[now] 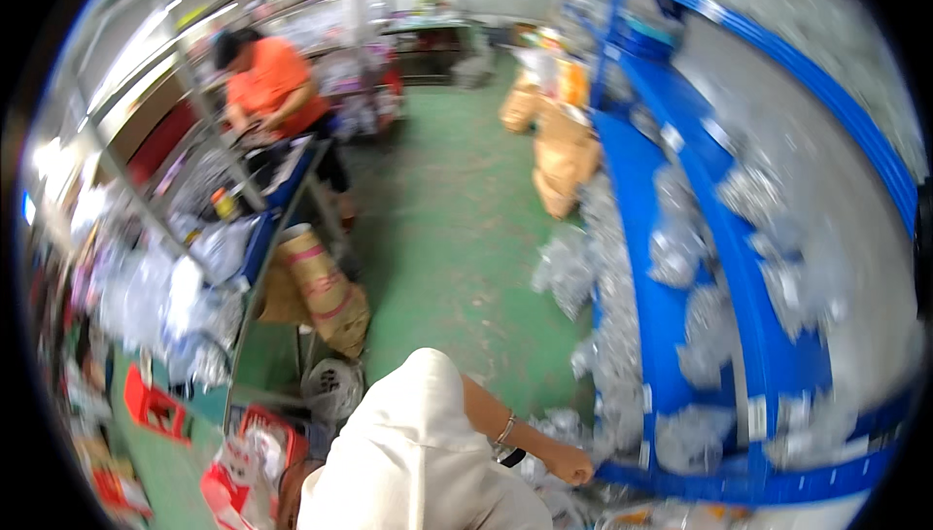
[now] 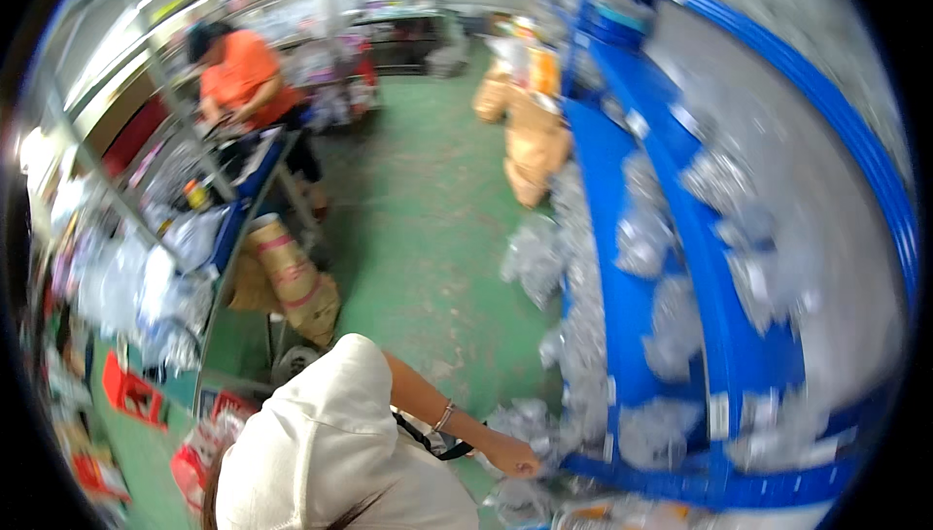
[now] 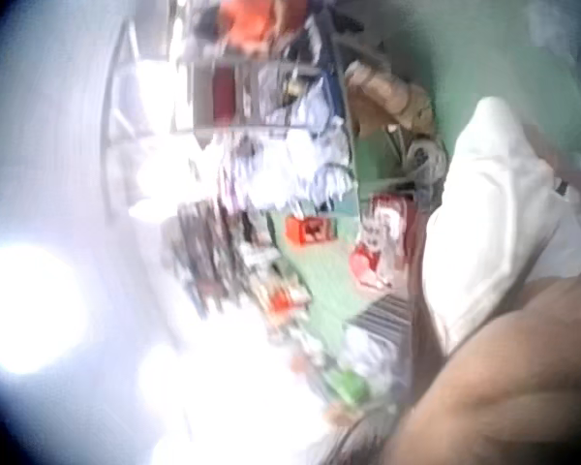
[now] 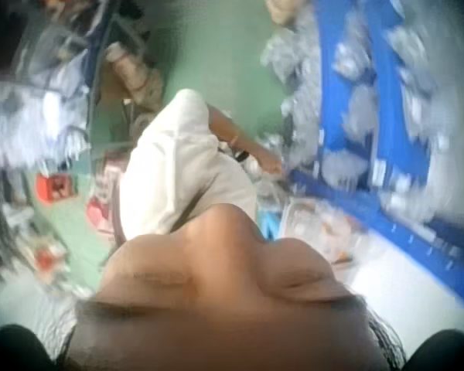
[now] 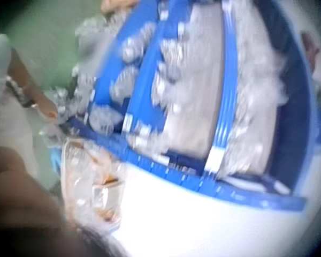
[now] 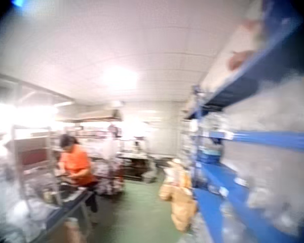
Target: The person sorts small metal crescent-shaped parts by hand on a green worktable, picking them from a large central pile and arranging them into smaller groups or placing them into plastic bags.
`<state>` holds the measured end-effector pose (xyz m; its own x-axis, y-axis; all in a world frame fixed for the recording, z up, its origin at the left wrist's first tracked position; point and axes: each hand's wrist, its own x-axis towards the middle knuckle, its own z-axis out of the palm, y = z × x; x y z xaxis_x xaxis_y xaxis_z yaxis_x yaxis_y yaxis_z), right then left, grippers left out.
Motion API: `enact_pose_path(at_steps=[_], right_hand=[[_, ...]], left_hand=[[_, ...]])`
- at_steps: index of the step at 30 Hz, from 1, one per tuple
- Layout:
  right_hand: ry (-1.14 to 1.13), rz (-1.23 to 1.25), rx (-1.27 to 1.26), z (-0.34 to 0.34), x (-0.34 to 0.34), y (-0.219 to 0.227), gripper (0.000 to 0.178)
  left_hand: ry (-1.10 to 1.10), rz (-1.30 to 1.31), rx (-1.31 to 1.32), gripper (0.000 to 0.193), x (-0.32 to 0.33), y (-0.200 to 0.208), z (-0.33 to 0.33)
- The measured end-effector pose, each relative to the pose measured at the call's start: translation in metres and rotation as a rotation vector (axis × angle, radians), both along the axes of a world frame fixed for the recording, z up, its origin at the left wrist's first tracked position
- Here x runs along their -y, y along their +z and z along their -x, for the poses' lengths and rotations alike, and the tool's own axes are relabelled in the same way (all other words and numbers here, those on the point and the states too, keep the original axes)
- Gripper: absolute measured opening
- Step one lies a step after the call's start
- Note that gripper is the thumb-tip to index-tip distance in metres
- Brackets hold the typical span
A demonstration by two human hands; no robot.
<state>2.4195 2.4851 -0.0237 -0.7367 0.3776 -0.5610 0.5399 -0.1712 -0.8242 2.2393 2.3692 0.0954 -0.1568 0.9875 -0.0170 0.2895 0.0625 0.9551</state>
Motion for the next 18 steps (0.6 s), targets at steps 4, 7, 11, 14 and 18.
enact_pose_path(at_steps=[4, 7, 11, 14, 18], right_hand=[[0.325, -0.005, -0.026, 0.099, 0.042, 0.011, 0.028], [0.517, 0.014, -0.024, 0.164, 0.091, 0.016, 0.027], [0.655, 0.028, -0.025, 0.252, 0.165, 0.013, 0.025], [0.752, 0.042, -0.026, 0.320, 0.226, 0.007, 0.023], [0.850, 0.038, -0.015, 0.398, 0.288, 0.006, 0.021]], left_hand=[[0.433, -0.146, -0.081, 0.017, 0.108, -0.048, 0.038], [0.579, 0.019, -0.116, 0.019, 0.189, -0.071, 0.067], [0.806, 0.182, 0.086, 0.025, 0.299, -0.050, 0.108], [1.079, 0.184, 0.163, 0.026, 0.383, -0.061, 0.144], [1.441, 0.263, 0.273, 0.028, 0.476, -0.059, 0.164]])
